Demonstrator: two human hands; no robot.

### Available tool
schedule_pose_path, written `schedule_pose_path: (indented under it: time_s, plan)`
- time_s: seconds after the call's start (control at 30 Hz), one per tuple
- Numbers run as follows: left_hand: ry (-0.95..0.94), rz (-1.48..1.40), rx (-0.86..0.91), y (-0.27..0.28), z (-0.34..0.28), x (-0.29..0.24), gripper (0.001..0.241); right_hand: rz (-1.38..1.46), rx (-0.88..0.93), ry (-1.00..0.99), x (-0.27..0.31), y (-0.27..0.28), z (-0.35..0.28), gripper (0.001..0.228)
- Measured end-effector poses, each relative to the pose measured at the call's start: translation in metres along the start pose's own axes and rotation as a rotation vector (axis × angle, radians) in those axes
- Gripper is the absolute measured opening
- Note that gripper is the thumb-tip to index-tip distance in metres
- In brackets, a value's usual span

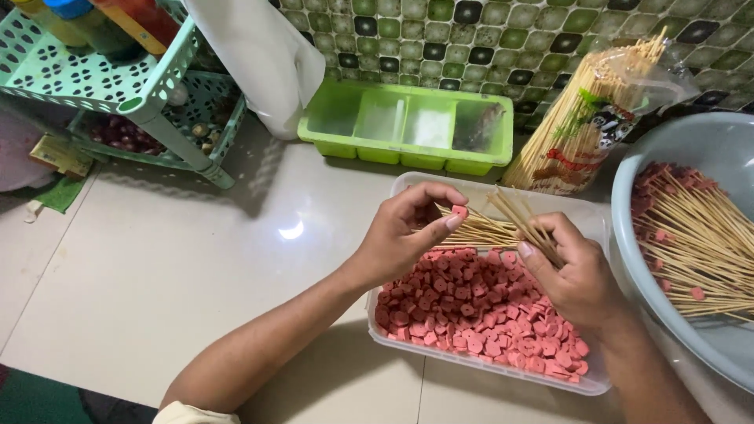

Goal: Skewering small pink food items onto wooden sticks for food preparation.

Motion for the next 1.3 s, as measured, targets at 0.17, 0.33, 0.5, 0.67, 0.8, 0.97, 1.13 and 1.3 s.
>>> schedule_pose_path:
  time_s: [0.17,0.33,0.5,0.67,0.8,0.97,1.13,1.3]
  plan:
    - [0.025,-0.009,-0.023,0.002,-0.001,0.002,0.023,0.020,-0.023,-0.069,0.002,0.000,-0.003,0.016]
    - [0.007,0.000,-0.044,0.003,-0.001,0.003,0.023,-0.004,-0.033,0.025,0.008,0.002,-0.003,0.015]
    - [-0.019,0.125,-0.050,0.002,-0.001,0.000,0.023,0.002,-0.001,-0.073,0.005,0.000,-0.001,0.022]
    - [-0.063,0.160,-0.067,0.001,-0.001,0.000,0.024,-0.046,0.018,0.028,0.005,0.000,0.002,0.023]
    - [-0.095,0.236,-0.090,0.000,-0.002,-0.005,0.023,-0.031,0.043,-0.011,0.003,-0.002,0.001,0.021]
    - [-0.167,0.362,-0.112,-0.001,-0.003,-0.007,0.025,-0.054,0.075,-0.012,0.001,-0.003,0.001,0.021]
    - [-0.204,0.403,-0.115,-0.004,-0.007,-0.015,0.024,-0.113,0.065,-0.043,0.003,-0.002,0.000,0.020]
    - [-0.213,0.435,-0.108,-0.005,-0.007,-0.013,0.032,-0.063,0.068,0.011,0.007,-0.002,0.002,0.020]
Point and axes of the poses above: each hand's wrist, its own z-axis towards the middle knuckle, its own y-axis out of the back of the hand, x = y × z, the point moved 5 cm from there along z, towards the middle knuckle, and after that the axes turned 6 degrees about y, right-handed, at the moved point
